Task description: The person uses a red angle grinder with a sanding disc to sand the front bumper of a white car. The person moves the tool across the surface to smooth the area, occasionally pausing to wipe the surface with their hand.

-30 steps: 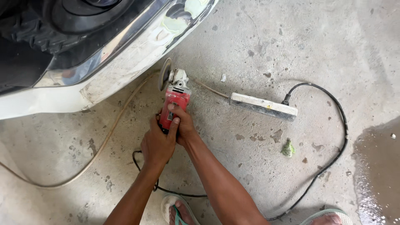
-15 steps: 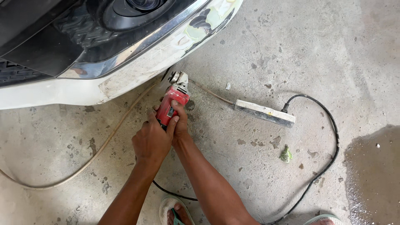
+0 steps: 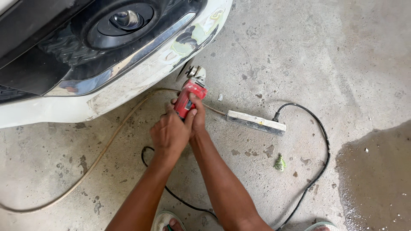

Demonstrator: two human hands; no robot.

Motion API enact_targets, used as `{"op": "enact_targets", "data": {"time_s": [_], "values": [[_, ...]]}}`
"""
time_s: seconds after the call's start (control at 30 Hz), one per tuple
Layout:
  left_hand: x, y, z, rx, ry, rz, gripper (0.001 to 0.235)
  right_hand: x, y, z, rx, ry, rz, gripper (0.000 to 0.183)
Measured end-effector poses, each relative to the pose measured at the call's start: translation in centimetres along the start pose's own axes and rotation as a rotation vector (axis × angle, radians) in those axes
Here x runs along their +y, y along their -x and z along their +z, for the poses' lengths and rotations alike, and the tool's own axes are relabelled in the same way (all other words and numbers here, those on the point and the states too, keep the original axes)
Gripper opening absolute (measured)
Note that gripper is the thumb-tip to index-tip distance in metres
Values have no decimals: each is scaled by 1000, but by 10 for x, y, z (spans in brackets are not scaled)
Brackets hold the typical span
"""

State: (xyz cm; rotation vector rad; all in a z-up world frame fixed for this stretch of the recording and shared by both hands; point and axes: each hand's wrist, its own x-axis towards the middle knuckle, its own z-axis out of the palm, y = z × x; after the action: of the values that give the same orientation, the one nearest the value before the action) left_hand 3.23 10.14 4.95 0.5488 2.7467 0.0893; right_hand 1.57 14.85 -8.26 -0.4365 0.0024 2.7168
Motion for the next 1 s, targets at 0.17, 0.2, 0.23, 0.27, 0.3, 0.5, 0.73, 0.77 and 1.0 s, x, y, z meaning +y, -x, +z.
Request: {"op": "enact_targets", "data": {"time_s": [0.17, 0.2, 0.23, 0.27, 0.3, 0.5, 0.73, 0.77, 1.0], "values": [[33, -12, 9, -12, 93, 20, 81, -46, -11, -1, 12, 100, -35, 44], [39, -16, 12, -24, 117, 32, 84, -54, -17, -8, 13, 117, -37, 45], [44, -19, 15, -36, 139, 41, 86, -60, -23, -14, 16, 133, -35, 46], [49, -20, 14, -37, 141, 42, 86, -69, -21, -10, 17, 134, -36, 46], [54, -21, 13, -42, 178, 61, 84, -75, -20, -5, 39, 158, -47, 46], [52, -16, 4, -33, 248, 112, 77, -83, -13, -1, 95, 181, -53, 46], [5, 19, -24, -102, 141, 48, 70, -10, 5, 1, 130, 102, -14, 43], [-9, 18, -22, -104, 137, 42, 70, 4, 9, 4, 133, 98, -8, 43], [-84, 47, -27, -77, -5, -90, 80, 101, 42, 2, 132, -13, 173, 36]]}}
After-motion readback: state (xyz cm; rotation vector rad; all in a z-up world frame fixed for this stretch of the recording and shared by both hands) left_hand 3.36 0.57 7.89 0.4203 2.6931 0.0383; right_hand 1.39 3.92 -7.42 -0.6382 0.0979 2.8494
